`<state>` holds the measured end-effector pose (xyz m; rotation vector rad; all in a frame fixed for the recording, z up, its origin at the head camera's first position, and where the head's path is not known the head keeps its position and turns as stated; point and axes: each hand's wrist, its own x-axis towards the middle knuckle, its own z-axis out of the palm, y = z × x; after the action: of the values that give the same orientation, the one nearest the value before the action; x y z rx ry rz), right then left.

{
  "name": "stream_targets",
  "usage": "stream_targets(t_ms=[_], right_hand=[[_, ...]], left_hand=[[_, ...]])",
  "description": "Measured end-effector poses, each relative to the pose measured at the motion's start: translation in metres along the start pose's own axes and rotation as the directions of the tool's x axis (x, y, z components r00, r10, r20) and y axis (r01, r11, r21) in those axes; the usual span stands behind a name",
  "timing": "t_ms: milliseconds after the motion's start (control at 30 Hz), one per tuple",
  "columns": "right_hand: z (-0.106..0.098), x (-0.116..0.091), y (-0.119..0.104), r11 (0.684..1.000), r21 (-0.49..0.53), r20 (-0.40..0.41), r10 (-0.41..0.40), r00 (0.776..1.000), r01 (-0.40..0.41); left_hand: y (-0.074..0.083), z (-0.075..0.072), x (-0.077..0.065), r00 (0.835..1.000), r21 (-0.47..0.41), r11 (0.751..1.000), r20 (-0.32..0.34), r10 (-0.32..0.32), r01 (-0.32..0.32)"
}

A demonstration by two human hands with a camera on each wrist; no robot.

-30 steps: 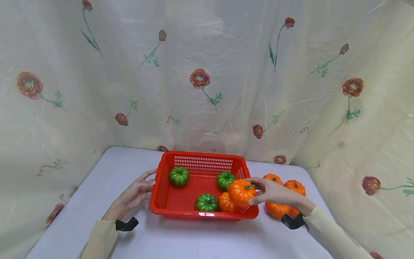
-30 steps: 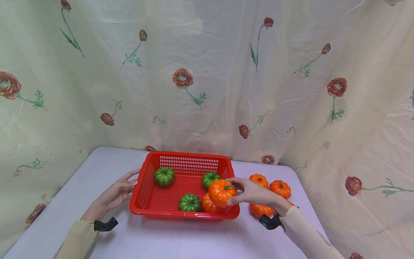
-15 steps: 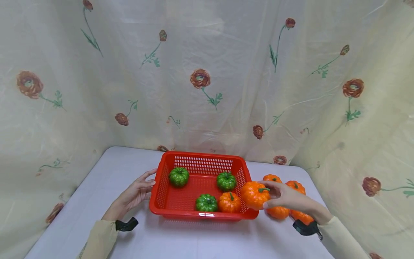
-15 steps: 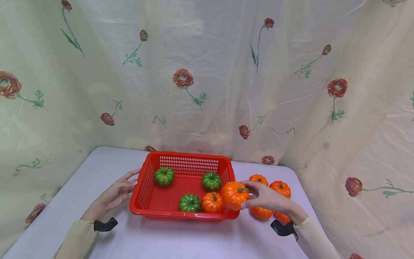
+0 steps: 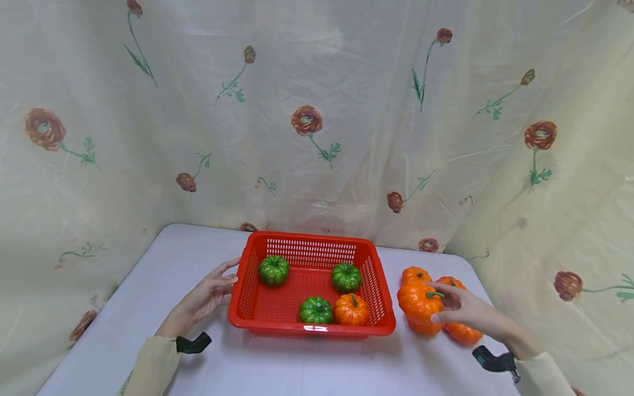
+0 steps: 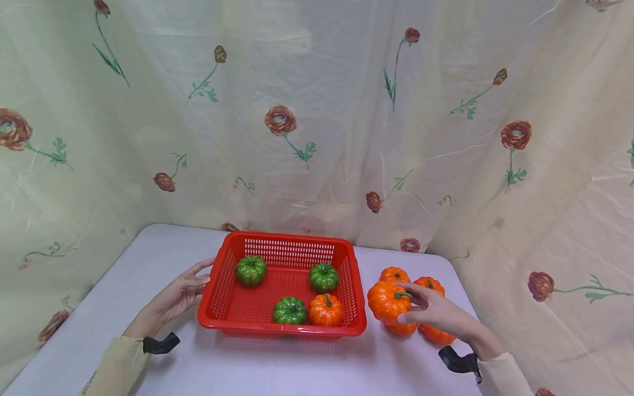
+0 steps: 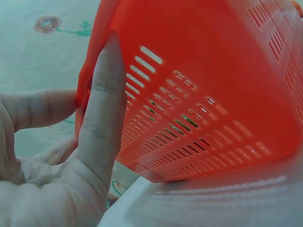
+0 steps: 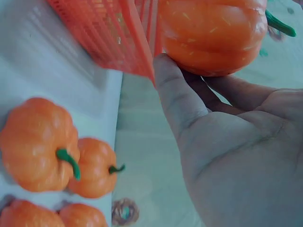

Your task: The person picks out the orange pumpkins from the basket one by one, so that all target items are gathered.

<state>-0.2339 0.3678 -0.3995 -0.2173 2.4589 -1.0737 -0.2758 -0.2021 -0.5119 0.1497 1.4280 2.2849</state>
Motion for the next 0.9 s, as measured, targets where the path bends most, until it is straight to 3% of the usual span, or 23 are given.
stream_targets(t_ms=[133, 667, 900], right_hand=[[-0.009, -0.005, 0.014, 0.999, 0.03, -0.005, 0.015, 1.0, -0.015], [-0.042, -0.018, 0.059, 0.995, -0.013, -0.095, 0.097, 0.991, -0.099], [-0.053, -0.019, 0.084, 0.998, -0.033, -0.16, 0.052, 0.986, -0.058]], left_hand=[[-0.001, -0.001, 0.0, 1.0, 0.006, 1.0, 0.007, 0.002, -0.002], [0.0, 0.0, 0.001, 1.0, 0.03, 1.0, -0.015, 0.009, -0.009], [0.0, -0.001, 0.001, 1.0, 0.01, 1.0, -0.017, -0.006, 0.007]])
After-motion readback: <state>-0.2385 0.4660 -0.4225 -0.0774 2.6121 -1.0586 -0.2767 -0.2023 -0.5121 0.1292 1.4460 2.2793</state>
